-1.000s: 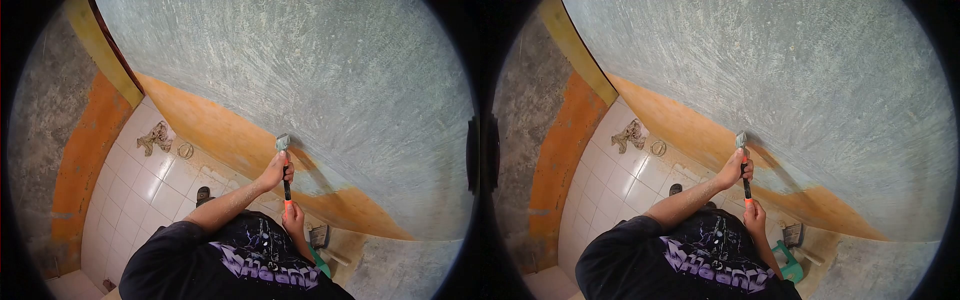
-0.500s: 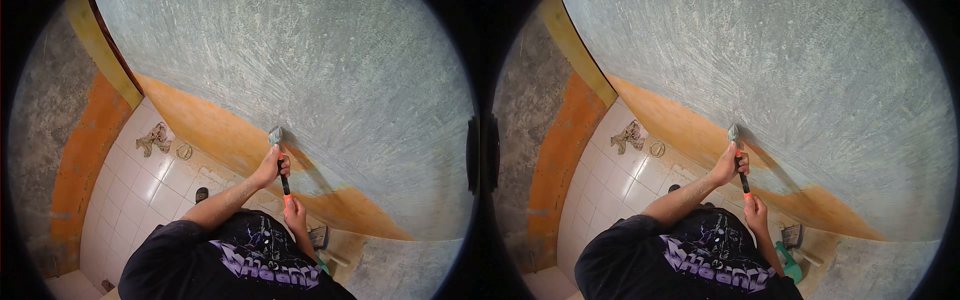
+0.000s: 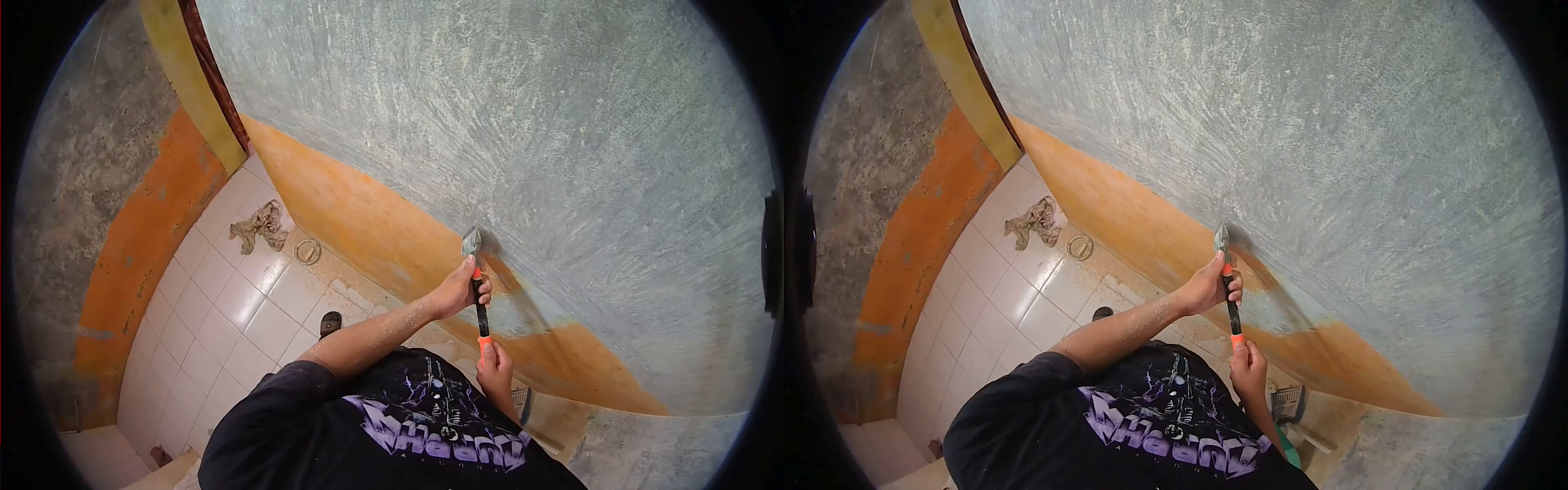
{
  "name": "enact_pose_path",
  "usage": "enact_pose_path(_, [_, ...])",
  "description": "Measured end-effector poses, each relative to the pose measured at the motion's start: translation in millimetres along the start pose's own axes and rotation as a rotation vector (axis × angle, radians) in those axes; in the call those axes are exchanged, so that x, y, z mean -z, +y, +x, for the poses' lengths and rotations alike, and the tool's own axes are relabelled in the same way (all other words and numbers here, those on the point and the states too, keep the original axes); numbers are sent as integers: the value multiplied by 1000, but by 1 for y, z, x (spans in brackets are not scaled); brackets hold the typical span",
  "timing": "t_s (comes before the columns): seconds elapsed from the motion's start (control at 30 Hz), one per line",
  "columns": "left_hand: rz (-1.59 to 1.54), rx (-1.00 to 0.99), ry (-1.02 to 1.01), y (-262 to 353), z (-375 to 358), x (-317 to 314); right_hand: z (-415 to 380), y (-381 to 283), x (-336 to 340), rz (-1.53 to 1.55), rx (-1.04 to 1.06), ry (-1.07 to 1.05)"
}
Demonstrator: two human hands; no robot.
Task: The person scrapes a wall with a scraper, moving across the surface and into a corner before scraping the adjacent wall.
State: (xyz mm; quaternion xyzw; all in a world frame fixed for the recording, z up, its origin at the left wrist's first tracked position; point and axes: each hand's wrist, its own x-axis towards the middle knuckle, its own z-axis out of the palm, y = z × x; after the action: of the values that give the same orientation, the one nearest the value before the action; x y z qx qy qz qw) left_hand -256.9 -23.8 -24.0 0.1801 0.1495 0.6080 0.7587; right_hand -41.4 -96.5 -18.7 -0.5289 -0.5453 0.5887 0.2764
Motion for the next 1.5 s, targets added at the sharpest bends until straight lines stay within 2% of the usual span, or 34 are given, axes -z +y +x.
enact_pose_path(0.2, [-8, -1, 47, 2, -2, 2, 6, 13, -1, -60, 39, -19])
enact_pose_path(0.33, [13, -10, 82, 5, -5, 0, 3, 2, -13, -27, -2, 5])
enact_pose_path(0.43, [-1, -30, 100, 2, -3, 3, 2, -3, -16, -103, 60, 8])
enact_pose_path(0.63, [0, -51, 164, 11, -5, 4, 6, -11, -25, -92, 16, -2])
enact_pose_path(0.83, [46, -78, 175, 29, -11, 11, 12, -19, -42, -163, 70, 6])
enact_pose_path(1.13, [12, -47, 159, 30, -14, 7, 3, -19, -46, 3, 13, 19])
enact_pose_path(1.33, [38, -58, 197, 42, -15, 17, 12, -16, -61, -86, 32, 23])
enact_pose_path(1.5, [68, -142, 229, 64, -18, 30, 27, -26, -83, -133, 139, -2])
